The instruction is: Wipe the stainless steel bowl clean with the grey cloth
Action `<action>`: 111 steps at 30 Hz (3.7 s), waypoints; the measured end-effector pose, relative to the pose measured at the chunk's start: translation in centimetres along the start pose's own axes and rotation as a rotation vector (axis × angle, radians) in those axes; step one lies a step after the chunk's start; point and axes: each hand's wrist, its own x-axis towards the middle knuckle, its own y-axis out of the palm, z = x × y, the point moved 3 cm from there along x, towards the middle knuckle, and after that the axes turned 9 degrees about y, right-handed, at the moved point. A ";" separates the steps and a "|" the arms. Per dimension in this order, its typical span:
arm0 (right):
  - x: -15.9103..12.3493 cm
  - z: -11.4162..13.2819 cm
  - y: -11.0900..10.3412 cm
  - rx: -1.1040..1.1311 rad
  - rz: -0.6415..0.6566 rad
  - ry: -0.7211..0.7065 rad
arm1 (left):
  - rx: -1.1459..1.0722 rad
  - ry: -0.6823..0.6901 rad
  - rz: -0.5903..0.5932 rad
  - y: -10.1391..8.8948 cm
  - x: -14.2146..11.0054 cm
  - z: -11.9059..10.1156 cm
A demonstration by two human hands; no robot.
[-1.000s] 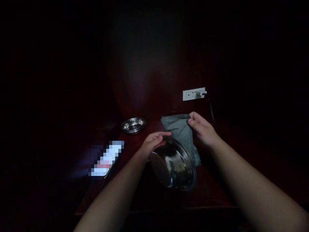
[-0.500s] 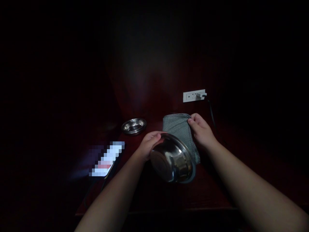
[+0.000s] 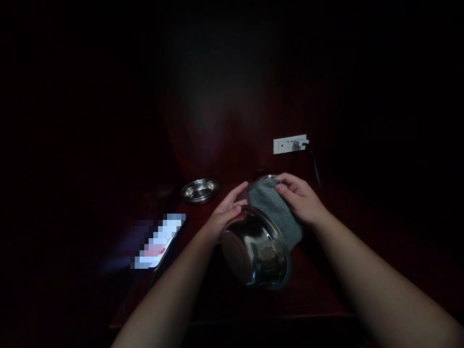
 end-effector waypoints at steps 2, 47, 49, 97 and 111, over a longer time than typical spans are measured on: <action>0.1 0.1 0.0 -0.043 0.039 -0.008 | 0.005 -0.038 0.038 0.3 -0.2 0.1; -0.3 -2.5 3.1 0.196 0.057 0.151 | 0.107 0.191 -0.452 -3.7 -0.2 -0.4; -0.3 -1.8 2.5 0.077 -0.048 0.056 | 0.168 0.255 -0.463 -3.7 -0.3 -0.9; -0.7 -2.2 1.2 0.457 -0.087 0.466 | 0.147 -0.100 -0.136 -1.2 0.2 1.9; -0.7 -1.1 -0.2 0.562 -0.167 0.392 | 0.155 -0.225 -0.177 -1.8 0.0 2.1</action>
